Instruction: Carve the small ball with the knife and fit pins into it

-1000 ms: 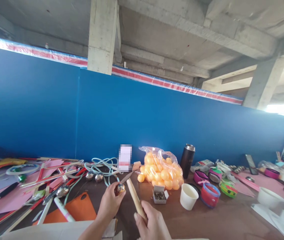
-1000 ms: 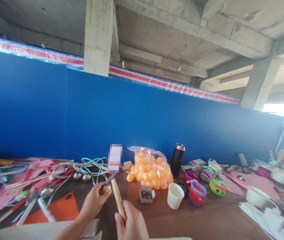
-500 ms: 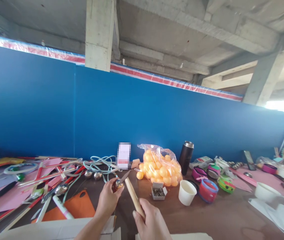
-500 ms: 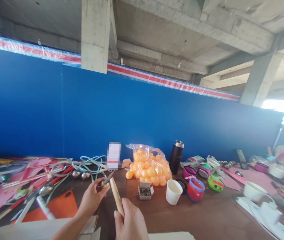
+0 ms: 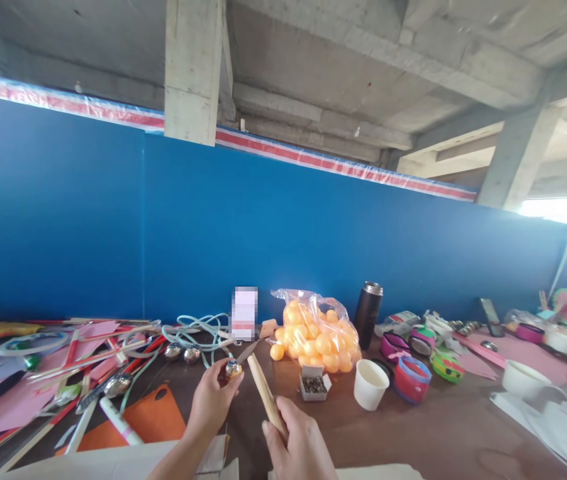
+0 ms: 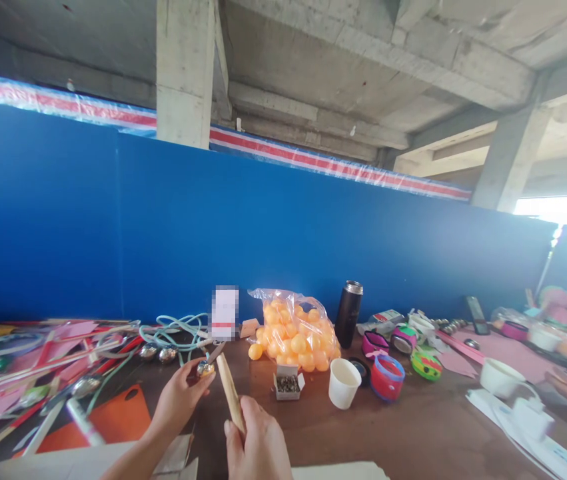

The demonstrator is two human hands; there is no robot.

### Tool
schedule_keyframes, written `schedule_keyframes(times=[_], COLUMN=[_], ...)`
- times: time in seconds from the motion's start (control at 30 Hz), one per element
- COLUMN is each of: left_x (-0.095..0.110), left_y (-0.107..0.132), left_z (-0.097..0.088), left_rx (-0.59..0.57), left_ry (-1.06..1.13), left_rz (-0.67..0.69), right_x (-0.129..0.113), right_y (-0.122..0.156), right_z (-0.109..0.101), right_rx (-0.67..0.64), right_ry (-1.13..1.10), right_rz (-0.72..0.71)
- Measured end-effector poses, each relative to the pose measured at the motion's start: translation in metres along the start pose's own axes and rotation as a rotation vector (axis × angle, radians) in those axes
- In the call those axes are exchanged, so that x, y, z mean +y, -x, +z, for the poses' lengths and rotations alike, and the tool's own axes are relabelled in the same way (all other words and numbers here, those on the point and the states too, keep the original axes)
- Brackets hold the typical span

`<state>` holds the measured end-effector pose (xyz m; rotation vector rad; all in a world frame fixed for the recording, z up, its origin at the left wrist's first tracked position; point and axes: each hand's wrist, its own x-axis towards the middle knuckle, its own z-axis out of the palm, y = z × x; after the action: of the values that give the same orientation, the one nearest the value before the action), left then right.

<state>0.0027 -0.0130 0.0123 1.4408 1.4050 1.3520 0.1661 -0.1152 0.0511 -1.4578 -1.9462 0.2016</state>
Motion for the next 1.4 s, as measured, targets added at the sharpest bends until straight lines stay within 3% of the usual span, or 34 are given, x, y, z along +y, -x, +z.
schedule_keyframes(times=[0.17,0.5,0.6,0.7,0.9,1.07,1.23,1.4], left_x=[0.003,0.012,0.015,0.015,0.012,0.009,0.011,0.010], left_y=[0.001,0.005,0.006,0.006,0.005,0.004,0.004,0.003], left_z=[-0.001,-0.003,-0.004,-0.004,-0.003,-0.001,-0.003,-0.004], left_rx=[-0.010,-0.007,-0.008,-0.024,-0.012,-0.012,0.001,0.011], left_ry=[0.010,0.000,-0.004,0.022,0.039,0.038,0.012,0.007], left_rz=[-0.006,-0.047,-0.051,-0.029,-0.068,-0.009,-0.063,-0.009], right_x=[0.001,0.001,0.000,-0.001,-0.002,-0.004,-0.001,-0.003], right_y=[0.000,0.000,0.001,0.001,0.001,0.001,0.001,0.001], right_z=[-0.001,0.000,-0.001,-0.003,-0.003,-0.004,-0.001,-0.004], right_rx=[0.058,-0.047,-0.022,0.008,-0.066,-0.035,-0.071,-0.029], right_ry=[-0.051,0.017,-0.008,-0.014,0.041,-0.006,0.068,-0.020], right_rz=[0.006,0.017,0.009,0.002,0.047,0.024,0.028,0.019])
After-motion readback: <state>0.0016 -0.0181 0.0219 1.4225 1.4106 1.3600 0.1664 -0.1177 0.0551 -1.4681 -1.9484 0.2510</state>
